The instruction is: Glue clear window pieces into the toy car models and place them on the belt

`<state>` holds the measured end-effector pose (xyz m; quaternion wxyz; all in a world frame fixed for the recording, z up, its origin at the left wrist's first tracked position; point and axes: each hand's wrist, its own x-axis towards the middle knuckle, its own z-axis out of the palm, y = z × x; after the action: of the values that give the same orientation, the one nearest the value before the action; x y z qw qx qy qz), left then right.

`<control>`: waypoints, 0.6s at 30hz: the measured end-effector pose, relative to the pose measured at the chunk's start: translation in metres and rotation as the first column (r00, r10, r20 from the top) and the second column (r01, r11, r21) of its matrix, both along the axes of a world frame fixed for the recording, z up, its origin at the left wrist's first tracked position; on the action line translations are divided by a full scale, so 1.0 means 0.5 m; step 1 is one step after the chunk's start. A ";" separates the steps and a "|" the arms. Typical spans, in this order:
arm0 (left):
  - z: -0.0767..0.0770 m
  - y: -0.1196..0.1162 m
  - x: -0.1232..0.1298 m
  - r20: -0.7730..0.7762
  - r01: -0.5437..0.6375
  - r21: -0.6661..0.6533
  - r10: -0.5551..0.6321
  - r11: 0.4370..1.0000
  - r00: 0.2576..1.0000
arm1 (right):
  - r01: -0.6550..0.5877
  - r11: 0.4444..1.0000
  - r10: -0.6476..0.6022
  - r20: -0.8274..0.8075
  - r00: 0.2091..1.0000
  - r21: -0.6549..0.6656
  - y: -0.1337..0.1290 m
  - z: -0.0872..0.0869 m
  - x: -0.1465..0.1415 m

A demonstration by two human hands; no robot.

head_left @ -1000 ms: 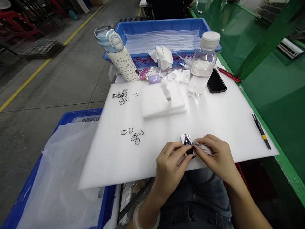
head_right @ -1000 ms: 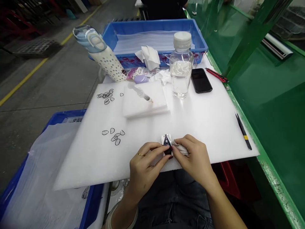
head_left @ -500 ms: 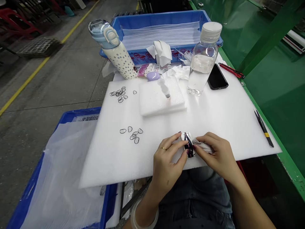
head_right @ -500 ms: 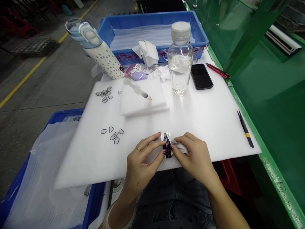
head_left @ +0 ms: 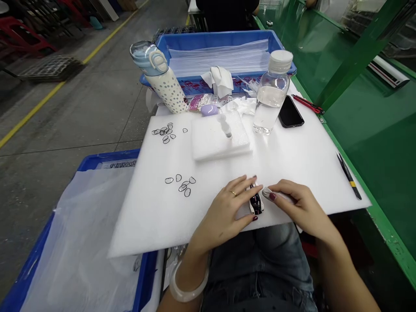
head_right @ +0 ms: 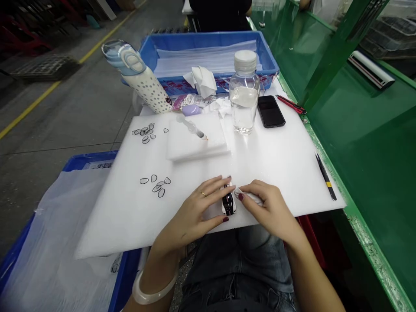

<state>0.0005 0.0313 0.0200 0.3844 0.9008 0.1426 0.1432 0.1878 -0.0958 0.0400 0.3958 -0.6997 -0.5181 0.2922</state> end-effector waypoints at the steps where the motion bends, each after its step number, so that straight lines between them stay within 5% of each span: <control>1: -0.004 -0.003 0.003 0.005 -0.017 0.013 0.017 1.000 1.000 | -0.017 1.000 0.017 0.019 1.000 -0.013 0.000 0.009 0.014; 3: -0.013 -0.012 0.009 0.026 -0.098 0.020 0.098 0.995 0.995 | 0.063 0.998 -0.065 0.211 0.975 0.013 0.001 0.023 0.037; 7: -0.020 -0.024 0.008 0.074 -0.193 0.024 0.190 0.981 0.979 | 0.248 0.946 -0.324 0.588 0.742 0.209 0.002 0.027 0.016; 12: -0.017 -0.018 -0.011 0.189 -0.233 -0.063 0.241 0.970 0.952 | 0.027 0.997 -0.065 0.535 0.842 0.079 0.017 -0.016 -0.104; 15: -0.022 -0.015 -0.017 0.212 -0.369 -0.076 0.377 0.926 0.902 | 0.047 0.992 -0.104 0.532 0.840 0.121 0.028 -0.026 -0.122; 18: -0.028 -0.019 -0.016 0.192 -0.371 0.016 0.361 0.929 0.913 | 0.165 0.959 -0.258 0.474 0.842 0.229 -0.008 -0.017 -0.049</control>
<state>-0.0072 0.0220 0.0061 0.3388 0.8505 0.2685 0.2995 0.1633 -0.0997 0.0316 0.3393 -0.7658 -0.5462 0.0079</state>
